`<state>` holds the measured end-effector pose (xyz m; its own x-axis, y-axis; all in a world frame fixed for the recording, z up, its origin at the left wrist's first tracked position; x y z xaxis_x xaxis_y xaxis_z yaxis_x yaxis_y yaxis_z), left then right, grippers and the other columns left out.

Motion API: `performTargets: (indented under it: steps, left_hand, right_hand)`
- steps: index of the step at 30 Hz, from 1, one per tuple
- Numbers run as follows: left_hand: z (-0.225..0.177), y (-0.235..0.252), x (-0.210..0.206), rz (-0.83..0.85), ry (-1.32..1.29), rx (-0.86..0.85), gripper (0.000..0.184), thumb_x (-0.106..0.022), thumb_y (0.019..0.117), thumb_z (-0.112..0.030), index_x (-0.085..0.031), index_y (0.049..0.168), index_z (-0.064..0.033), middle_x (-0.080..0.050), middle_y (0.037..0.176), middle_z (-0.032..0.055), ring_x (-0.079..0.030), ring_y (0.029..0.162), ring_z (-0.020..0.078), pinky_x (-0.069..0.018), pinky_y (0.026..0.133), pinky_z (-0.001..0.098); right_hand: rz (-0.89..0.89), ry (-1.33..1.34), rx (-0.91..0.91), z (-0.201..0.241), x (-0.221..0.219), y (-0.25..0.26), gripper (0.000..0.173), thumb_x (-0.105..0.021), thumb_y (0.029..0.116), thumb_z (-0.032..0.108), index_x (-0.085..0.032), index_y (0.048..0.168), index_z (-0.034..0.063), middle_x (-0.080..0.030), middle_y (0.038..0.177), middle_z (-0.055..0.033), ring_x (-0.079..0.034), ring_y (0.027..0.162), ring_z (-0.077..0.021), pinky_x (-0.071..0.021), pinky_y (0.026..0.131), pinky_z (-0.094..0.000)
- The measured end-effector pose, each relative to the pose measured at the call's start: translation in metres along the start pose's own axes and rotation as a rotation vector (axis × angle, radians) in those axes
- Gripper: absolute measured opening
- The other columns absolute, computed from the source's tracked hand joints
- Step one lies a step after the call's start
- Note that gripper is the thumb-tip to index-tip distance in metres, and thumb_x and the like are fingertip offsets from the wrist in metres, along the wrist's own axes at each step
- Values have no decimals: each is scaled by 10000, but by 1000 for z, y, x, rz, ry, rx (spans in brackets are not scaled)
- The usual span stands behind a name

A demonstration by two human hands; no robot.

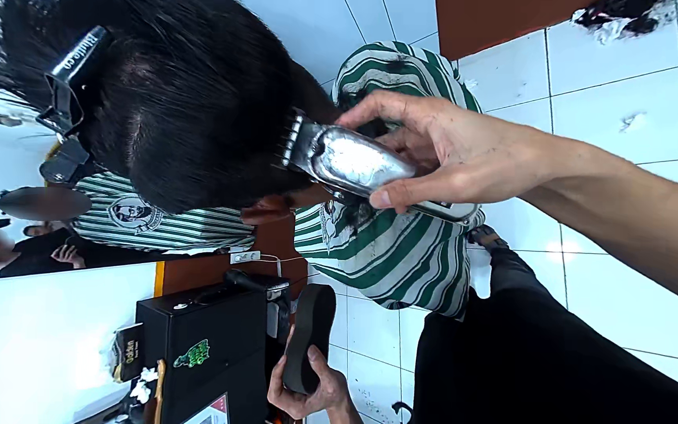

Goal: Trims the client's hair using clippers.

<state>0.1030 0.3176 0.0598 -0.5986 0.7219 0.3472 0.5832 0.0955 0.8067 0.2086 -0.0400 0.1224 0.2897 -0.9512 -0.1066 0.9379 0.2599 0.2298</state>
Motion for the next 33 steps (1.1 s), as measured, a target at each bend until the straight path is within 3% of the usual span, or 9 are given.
performTargets:
  steps: [2, 5, 7, 10, 12, 18, 21, 24, 33]
  left_hand:
    - [5, 3, 3, 3, -11, -7, 277, -663, 950, -197, -561, 1177, -75, -666, 1085, -91, -671, 1078, 16, -566, 998, 261]
    - [14, 8, 4, 16, -47, -21, 274, -667, 956, -205, -558, 1178, -87, -672, 1091, -95, -676, 1079, 19, -570, 1001, 273]
    - [18, 11, 4, 35, -60, -35, 284, -671, 955, -206, -556, 1181, -78, -669, 1089, -92, -676, 1079, 22, -568, 999, 266]
    - [21, 21, 2, 49, -104, -40, 289, -672, 954, -190, -548, 1188, -74, -676, 1101, -95, -671, 1094, 17, -564, 1004, 256]
    - [24, 27, 2, 57, -105, -33, 300, -673, 951, -180, -537, 1192, -66, -667, 1115, -85, -664, 1107, 15, -558, 1008, 255]
    - [14, 35, -11, 45, -88, -69, 295, -680, 957, -222, -549, 1180, -80, -663, 1098, -94, -666, 1088, 12, -560, 1003, 259]
    - [1, 36, -12, 48, -74, -74, 296, -667, 965, -231, -534, 1188, -88, -657, 1106, -109, -660, 1099, -1, -554, 1007, 248]
    - [1, 31, -6, 54, -39, -68, 298, -666, 963, -217, -539, 1202, -91, -661, 1120, -100, -665, 1108, 15, -557, 1015, 263]
    - [7, 30, -12, 65, -46, -47, 296, -660, 959, -198, -533, 1210, -108, -667, 1123, -111, -667, 1110, 16, -558, 1015, 263]
  right_hand:
    - [-107, 5, -42, -3, -7, -6, 532, -746, 864, 25, -569, 1344, 175, -763, 975, -8, -737, 689, -91, -586, 527, -183]
    - [-28, 64, -15, 2, -4, 1, 609, -726, 883, 17, -449, 1418, 101, -719, 1088, -74, -743, 780, -141, -635, 593, -251]
    - [-114, 24, 52, 6, -20, -7, 545, -733, 856, 3, -553, 1356, 124, -755, 973, -34, -738, 700, -100, -601, 562, -192]
    - [166, -296, 114, 2, -50, -30, 516, -777, 782, -12, -630, 1258, 119, -698, 875, -5, -626, 614, -58, -531, 503, -231]
    - [346, -389, -62, -24, -64, -52, 537, -750, 876, 55, -576, 1369, 179, -706, 966, -18, -665, 682, -72, -582, 589, -278]
    - [-40, -181, 20, -7, 0, -34, 565, -715, 875, 55, -483, 1390, 83, -698, 1014, -38, -686, 792, -54, -592, 649, -214]
    - [-24, -113, -116, -4, 23, -17, 599, -724, 895, 35, -432, 1413, 108, -696, 1027, -54, -695, 723, -74, -580, 549, -206]
    - [36, -17, -196, -11, 28, -10, 633, -739, 897, 23, -435, 1443, 122, -722, 1032, -76, -733, 749, -135, -612, 560, -249]
    - [84, 143, -45, -16, 26, 6, 627, -711, 873, -25, -442, 1430, 75, -725, 1053, -83, -749, 780, -156, -636, 583, -271]
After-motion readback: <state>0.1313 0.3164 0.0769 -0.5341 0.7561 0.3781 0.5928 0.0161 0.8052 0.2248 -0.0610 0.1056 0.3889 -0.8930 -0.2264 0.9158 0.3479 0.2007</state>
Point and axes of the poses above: each hand's wrist, its own y-axis towards the middle knuckle, its own x-axis out of the back of the hand, z = x × y, the point moved 5 cm from there along y, towards the middle knuckle
